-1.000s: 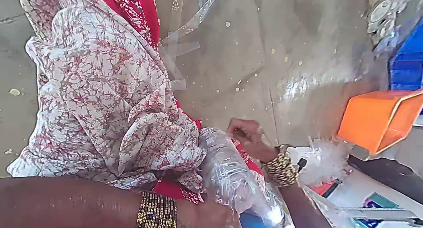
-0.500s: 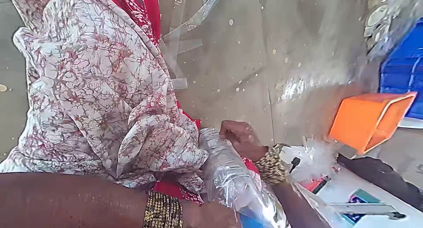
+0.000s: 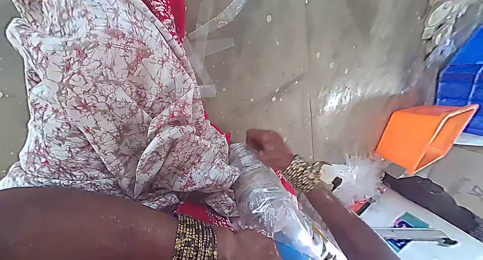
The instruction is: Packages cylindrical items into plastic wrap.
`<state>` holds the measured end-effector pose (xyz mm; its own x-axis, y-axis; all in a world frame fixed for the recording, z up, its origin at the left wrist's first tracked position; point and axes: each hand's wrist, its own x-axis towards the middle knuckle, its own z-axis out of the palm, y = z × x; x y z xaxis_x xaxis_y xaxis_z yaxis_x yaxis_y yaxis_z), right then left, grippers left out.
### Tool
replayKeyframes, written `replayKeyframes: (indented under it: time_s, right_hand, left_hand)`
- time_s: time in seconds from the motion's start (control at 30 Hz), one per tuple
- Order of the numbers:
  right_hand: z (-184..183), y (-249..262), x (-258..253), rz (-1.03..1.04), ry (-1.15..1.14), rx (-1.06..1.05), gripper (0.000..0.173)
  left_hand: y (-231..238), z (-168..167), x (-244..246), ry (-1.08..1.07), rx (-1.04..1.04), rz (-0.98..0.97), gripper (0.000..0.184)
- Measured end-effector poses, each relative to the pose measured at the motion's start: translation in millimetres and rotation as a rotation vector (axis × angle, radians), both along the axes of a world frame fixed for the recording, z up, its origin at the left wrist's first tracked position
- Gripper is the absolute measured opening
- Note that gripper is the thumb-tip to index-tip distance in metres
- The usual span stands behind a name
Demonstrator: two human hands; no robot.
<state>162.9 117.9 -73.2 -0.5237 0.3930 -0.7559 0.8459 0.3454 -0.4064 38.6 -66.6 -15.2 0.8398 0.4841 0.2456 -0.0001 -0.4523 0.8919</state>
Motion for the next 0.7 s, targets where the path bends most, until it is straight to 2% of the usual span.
replayKeyframes:
  time_s: [0.03,0.07,0.17,0.2,0.23,0.3,0.33,0.4,0.47,0.5,0.57,0.63,0.7]
  right_hand:
    - [-0.4,-0.2,-2.8,0.03,-0.068,-0.065,0.011]
    - [1.1,6.3,-3.6,0.029,-0.082,-0.065,0.011]
    - [-5.7,12.7,19.7,-0.204,0.138,0.166,0.009]
    - [-10.5,10.9,25.0,-0.245,0.142,0.196,0.01]
    - [-10.4,5.7,25.6,-0.252,0.079,0.136,0.012]
    - [-12.5,-5.3,24.2,-0.215,-0.092,-0.026,0.013]
    - [-12.4,-4.7,26.6,-0.259,-0.102,-0.05,0.013]
    - [-12.0,-2.2,39.6,-0.487,0.069,0.035,0.007]
    - [-9.9,-3.3,42.2,-0.729,0.231,0.092,0.013]
    - [-11.2,-7.2,44.6,-0.739,0.225,0.092,0.012]
    - [-19.7,-23.0,51.9,-0.628,0.12,0.026,0.006]
    - [-16.7,-23.3,56.7,-0.623,0.144,0.037,0.007]
    - [-6.3,-11.3,59.9,-0.77,0.308,0.158,0.014]
  left_hand:
    - [8.0,6.2,-7.4,0.038,-0.045,-0.067,0.021]
    - [3.7,0.9,-3.1,0.007,-0.071,-0.011,0.022]
    - [-15.1,-12.9,15.7,-0.14,-0.082,0.106,0.021]
    - [-18.9,-15.6,20.5,-0.181,-0.09,0.143,0.02]
    - [-11.9,-10.7,9.6,-0.172,-0.114,0.116,0.019]
    - [23.7,12.2,-29.2,0.02,-0.126,-0.127,0.02]
    - [21.2,10.6,-26.2,0.028,-0.097,-0.1,0.02]
    - [-9.9,-8.7,9.6,-0.104,-0.059,0.1,0.02]
    - [-21.8,-14.3,26.7,-0.157,-0.087,0.192,0.02]
    - [-10.1,-6.9,12.7,-0.118,-0.113,0.141,0.018]
    - [26.8,14.6,-29.2,0.015,-0.227,-0.11,0.021]
    - [33.1,19.0,-38.4,0.045,-0.216,-0.114,0.022]
    - [32.3,14.6,-42.8,0.013,-0.163,-0.102,0.019]
